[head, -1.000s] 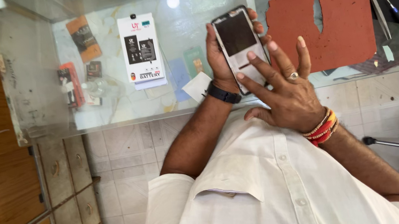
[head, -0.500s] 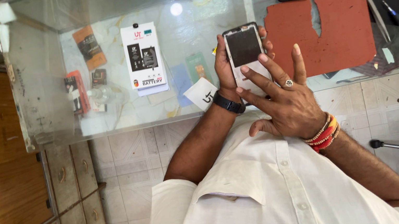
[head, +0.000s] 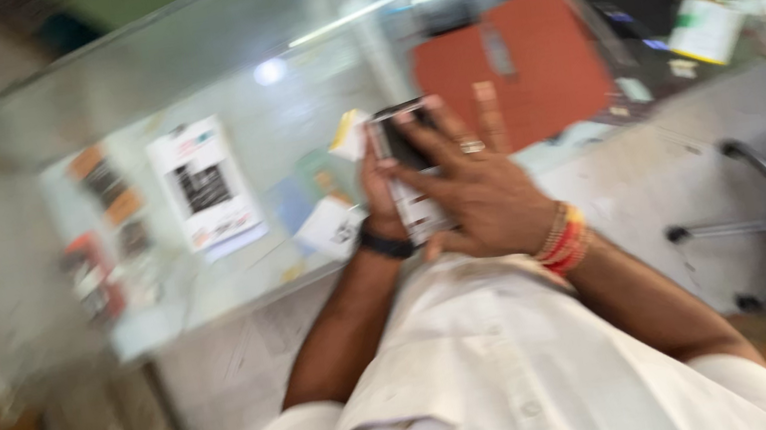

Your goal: The person uses a metal prying tool to carefully pry open the back cover of a smartphone. They then lift the internal motherboard assembly and disconnect a ribbon cable. Finally, they apply adhesive from a small tube to the phone's frame.

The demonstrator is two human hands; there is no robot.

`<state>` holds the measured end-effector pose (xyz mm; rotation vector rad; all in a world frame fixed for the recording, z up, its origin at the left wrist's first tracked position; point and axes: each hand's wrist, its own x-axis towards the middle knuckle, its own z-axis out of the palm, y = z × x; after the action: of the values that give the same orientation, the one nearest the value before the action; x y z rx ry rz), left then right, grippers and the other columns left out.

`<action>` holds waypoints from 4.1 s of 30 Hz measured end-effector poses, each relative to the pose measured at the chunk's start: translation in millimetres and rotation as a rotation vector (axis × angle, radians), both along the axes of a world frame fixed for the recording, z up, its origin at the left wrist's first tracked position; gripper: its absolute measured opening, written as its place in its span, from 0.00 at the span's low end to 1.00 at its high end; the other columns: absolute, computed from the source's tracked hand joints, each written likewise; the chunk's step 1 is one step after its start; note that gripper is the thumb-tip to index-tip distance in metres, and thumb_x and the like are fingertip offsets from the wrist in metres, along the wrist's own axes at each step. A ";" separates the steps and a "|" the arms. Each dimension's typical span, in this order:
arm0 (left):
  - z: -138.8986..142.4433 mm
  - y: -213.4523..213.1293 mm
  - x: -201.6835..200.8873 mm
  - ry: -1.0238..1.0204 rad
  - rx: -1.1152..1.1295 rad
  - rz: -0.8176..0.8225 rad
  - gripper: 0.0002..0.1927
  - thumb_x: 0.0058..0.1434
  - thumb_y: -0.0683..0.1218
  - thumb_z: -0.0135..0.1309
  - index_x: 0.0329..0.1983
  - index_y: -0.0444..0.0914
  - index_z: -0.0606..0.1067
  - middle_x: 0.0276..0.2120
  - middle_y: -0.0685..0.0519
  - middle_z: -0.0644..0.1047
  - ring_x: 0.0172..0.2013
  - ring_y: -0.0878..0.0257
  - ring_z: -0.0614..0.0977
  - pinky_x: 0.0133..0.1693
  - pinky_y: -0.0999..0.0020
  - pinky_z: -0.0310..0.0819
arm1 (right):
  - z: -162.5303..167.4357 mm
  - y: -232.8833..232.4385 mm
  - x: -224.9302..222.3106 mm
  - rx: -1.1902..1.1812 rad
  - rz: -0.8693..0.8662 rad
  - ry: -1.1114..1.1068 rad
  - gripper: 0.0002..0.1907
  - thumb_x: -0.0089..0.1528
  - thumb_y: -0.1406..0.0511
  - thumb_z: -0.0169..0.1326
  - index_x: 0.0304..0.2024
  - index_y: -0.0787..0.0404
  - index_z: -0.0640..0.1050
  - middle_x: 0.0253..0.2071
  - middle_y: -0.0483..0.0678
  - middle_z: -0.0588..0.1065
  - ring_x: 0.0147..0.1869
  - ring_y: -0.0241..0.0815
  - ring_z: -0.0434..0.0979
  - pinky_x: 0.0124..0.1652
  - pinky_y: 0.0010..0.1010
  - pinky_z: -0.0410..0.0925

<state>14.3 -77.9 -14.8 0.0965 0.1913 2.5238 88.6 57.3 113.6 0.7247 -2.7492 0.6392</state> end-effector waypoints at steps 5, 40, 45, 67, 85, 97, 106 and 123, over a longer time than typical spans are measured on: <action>-7.7 3.3 7.7 0.015 -0.139 0.011 0.30 0.77 0.64 0.32 0.66 0.37 0.68 0.65 0.42 0.72 0.66 0.49 0.74 0.69 0.51 0.65 | 1.9 3.6 -4.1 0.048 -0.129 0.000 0.50 0.63 0.30 0.29 0.73 0.50 0.70 0.80 0.56 0.51 0.85 0.61 0.38 0.71 0.75 0.25; 38.6 121.7 11.9 0.345 -0.726 0.628 0.30 0.70 0.65 0.51 0.57 0.36 0.63 0.50 0.40 0.75 0.45 0.50 0.81 0.48 0.46 0.82 | -75.8 371.9 -97.5 0.283 -0.558 0.025 0.17 0.57 0.61 0.66 0.48 0.59 0.83 0.46 0.52 0.79 0.52 0.53 0.76 0.51 0.49 0.63; 53.8 115.2 7.3 0.544 -1.085 0.644 0.30 0.68 0.62 0.56 0.57 0.34 0.66 0.56 0.45 0.70 0.48 0.52 0.77 0.47 0.51 0.80 | -58.0 357.7 -89.7 0.002 -0.452 0.173 0.12 0.63 0.66 0.67 0.47 0.63 0.82 0.45 0.54 0.79 0.50 0.55 0.78 0.51 0.46 0.69; 51.8 159.9 -29.9 2.018 -1.746 0.417 0.24 0.62 0.60 0.55 0.48 0.37 0.73 0.56 0.40 0.72 0.55 0.48 0.74 0.57 0.45 0.66 | -28.7 198.3 -36.9 -0.978 -0.289 -0.014 0.18 0.63 0.76 0.64 0.54 0.71 0.76 0.54 0.54 0.76 0.57 0.38 0.79 0.59 0.29 0.75; 83.0 118.1 2.9 0.879 -1.289 0.371 0.22 0.70 0.34 0.49 0.67 0.36 0.70 0.50 0.44 0.82 0.48 0.61 0.86 0.50 0.66 0.81 | -29.8 150.9 -46.3 -0.718 -0.214 0.060 0.10 0.64 0.73 0.65 0.47 0.70 0.81 0.44 0.54 0.82 0.45 0.41 0.84 0.43 0.27 0.76; 86.3 117.6 14.2 0.926 -1.480 0.373 0.26 0.66 0.35 0.50 0.69 0.36 0.69 0.42 0.42 0.82 0.40 0.57 0.87 0.43 0.63 0.82 | -16.1 157.6 -52.9 -0.469 -0.199 0.305 0.06 0.62 0.78 0.63 0.40 0.69 0.80 0.38 0.53 0.81 0.39 0.44 0.84 0.35 0.28 0.73; 87.5 115.8 13.7 1.144 -1.506 0.523 0.27 0.65 0.35 0.53 0.68 0.33 0.67 0.50 0.36 0.80 0.47 0.44 0.84 0.48 0.57 0.79 | -12.0 166.9 -55.4 -0.320 -0.154 0.393 0.07 0.60 0.76 0.65 0.36 0.67 0.79 0.33 0.51 0.80 0.30 0.41 0.79 0.29 0.30 0.68; 94.8 103.6 8.5 1.179 -1.507 0.245 0.23 0.65 0.38 0.54 0.64 0.33 0.71 0.45 0.41 0.82 0.41 0.49 0.86 0.43 0.60 0.80 | -6.5 183.5 -51.9 -0.174 -0.039 0.382 0.07 0.52 0.75 0.63 0.31 0.63 0.81 0.27 0.43 0.76 0.29 0.39 0.74 0.37 0.34 0.68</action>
<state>22.8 25.7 80.0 0.9038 2.4405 1.5408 36.7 240.8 107.1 0.6725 -2.3221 0.6464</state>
